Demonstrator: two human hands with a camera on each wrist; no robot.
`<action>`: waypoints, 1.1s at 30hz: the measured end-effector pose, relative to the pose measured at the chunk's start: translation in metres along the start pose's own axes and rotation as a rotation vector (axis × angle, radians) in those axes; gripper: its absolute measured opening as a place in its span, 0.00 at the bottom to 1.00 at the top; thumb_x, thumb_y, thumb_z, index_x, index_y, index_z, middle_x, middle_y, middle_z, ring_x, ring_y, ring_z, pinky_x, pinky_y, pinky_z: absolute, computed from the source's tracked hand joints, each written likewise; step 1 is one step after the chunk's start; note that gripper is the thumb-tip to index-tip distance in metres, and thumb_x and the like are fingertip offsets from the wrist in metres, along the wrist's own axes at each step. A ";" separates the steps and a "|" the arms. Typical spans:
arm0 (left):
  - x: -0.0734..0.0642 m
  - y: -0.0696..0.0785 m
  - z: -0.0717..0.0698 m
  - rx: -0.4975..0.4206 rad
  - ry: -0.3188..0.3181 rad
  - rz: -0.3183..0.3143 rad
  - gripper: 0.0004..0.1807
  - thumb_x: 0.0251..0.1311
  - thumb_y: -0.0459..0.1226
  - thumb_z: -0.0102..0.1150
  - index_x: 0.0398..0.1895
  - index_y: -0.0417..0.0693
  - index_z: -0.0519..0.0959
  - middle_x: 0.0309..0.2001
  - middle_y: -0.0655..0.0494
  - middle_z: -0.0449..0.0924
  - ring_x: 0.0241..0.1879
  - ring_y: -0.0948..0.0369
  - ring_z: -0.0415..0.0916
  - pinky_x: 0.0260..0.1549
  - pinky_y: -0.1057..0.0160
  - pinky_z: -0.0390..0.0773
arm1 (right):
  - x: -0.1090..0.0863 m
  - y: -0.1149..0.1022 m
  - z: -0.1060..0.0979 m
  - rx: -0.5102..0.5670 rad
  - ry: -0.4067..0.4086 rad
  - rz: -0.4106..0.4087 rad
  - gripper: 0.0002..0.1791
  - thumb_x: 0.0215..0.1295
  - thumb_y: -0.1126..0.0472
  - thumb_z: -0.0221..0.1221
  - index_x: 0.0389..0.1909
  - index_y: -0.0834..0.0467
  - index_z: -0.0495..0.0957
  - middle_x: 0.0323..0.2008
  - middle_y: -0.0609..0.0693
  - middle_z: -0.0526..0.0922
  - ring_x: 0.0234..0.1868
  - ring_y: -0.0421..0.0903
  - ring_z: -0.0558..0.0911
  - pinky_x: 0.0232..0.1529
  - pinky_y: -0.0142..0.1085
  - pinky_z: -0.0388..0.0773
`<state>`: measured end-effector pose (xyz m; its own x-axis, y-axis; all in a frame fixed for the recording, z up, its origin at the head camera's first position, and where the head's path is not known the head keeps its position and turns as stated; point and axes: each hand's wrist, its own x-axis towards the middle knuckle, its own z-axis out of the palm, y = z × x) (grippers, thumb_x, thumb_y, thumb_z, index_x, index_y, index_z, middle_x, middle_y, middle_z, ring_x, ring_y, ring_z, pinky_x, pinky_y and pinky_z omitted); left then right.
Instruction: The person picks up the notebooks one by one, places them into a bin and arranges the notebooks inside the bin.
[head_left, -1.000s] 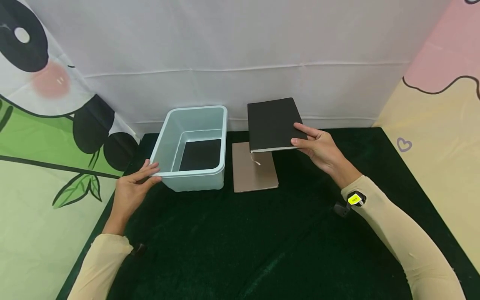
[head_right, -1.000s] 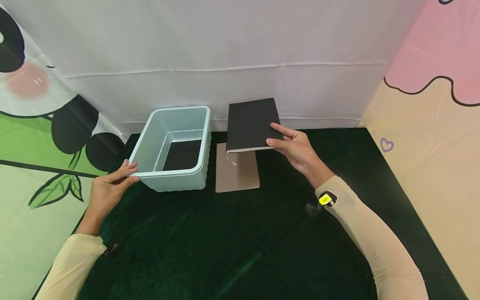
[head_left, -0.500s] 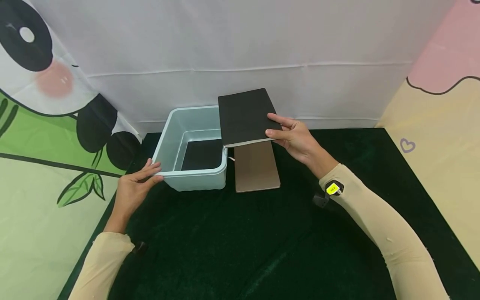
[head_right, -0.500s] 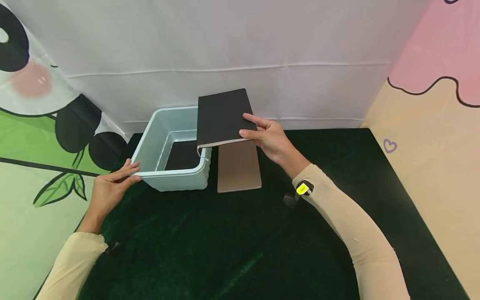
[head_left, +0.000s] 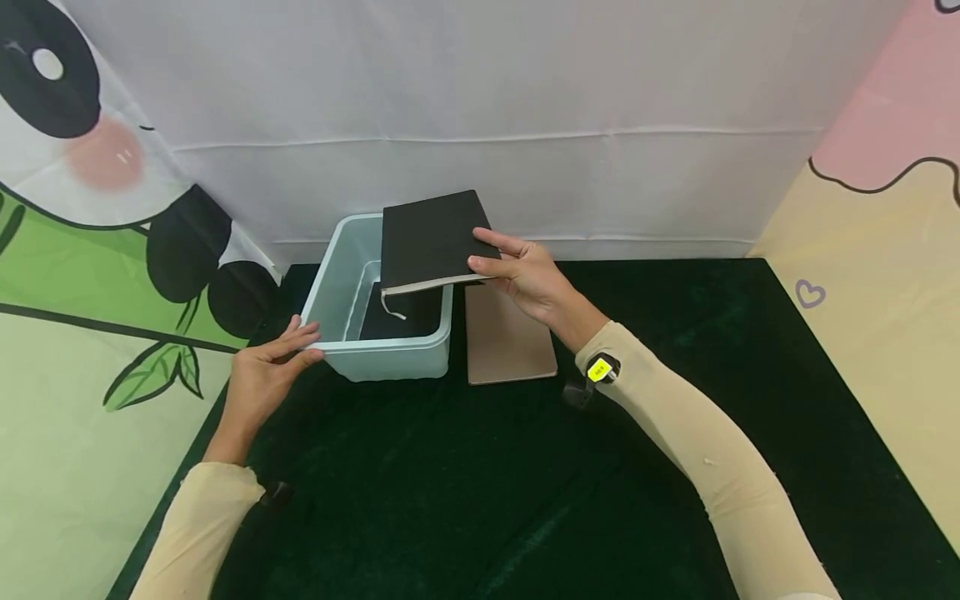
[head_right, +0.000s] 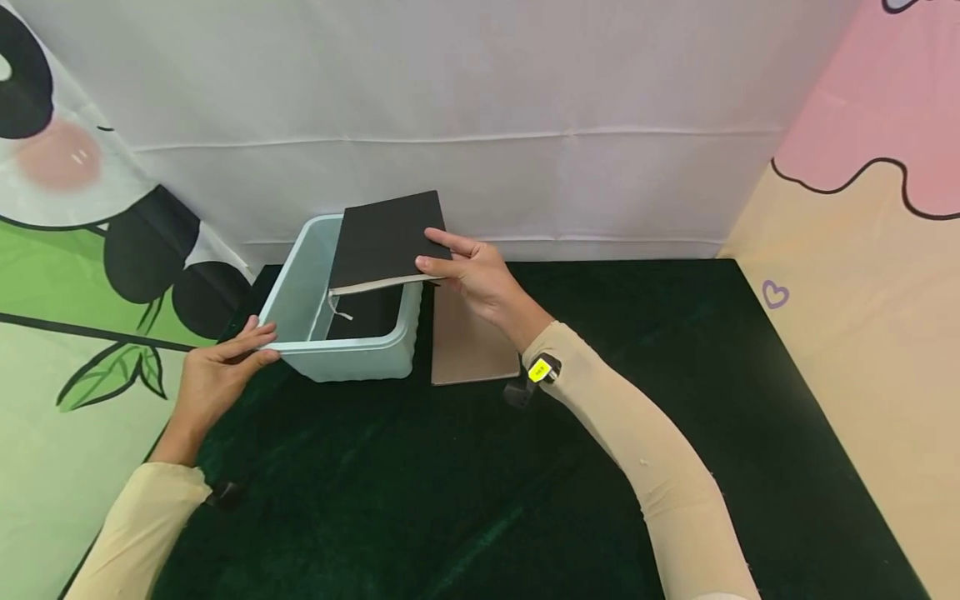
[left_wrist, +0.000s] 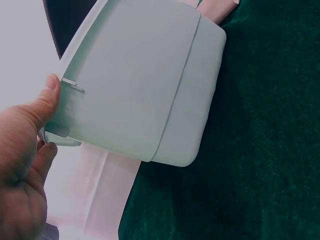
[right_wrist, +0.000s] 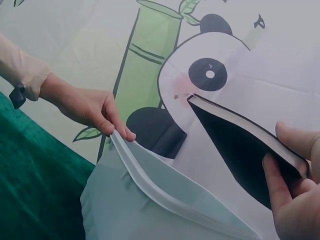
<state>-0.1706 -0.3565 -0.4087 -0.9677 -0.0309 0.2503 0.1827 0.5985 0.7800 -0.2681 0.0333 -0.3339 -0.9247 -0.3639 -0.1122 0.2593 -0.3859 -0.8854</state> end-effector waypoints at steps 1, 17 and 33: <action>0.000 0.000 0.000 -0.002 0.001 -0.002 0.22 0.64 0.38 0.69 0.59 0.39 0.82 0.66 0.53 0.77 0.75 0.62 0.60 0.71 0.48 0.63 | 0.003 0.002 0.004 0.002 0.004 0.002 0.31 0.64 0.76 0.65 0.68 0.56 0.76 0.81 0.50 0.50 0.45 0.41 0.84 0.45 0.29 0.82; -0.003 -0.002 -0.001 -0.023 0.009 0.002 0.22 0.64 0.38 0.70 0.59 0.39 0.83 0.65 0.54 0.77 0.75 0.63 0.60 0.72 0.43 0.59 | 0.036 0.033 0.040 -0.082 0.016 0.053 0.33 0.62 0.70 0.69 0.69 0.55 0.76 0.80 0.50 0.57 0.66 0.47 0.78 0.68 0.41 0.72; -0.004 0.000 -0.001 0.012 0.025 0.010 0.20 0.64 0.39 0.69 0.58 0.44 0.85 0.64 0.53 0.79 0.74 0.63 0.62 0.61 0.76 0.68 | 0.057 0.040 0.058 -0.126 0.003 0.116 0.28 0.60 0.71 0.71 0.63 0.57 0.81 0.61 0.58 0.81 0.52 0.46 0.87 0.59 0.38 0.81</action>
<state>-0.1670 -0.3566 -0.4089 -0.9611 -0.0453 0.2725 0.1899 0.6083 0.7706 -0.2941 -0.0525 -0.3496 -0.8913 -0.3975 -0.2180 0.3275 -0.2320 -0.9159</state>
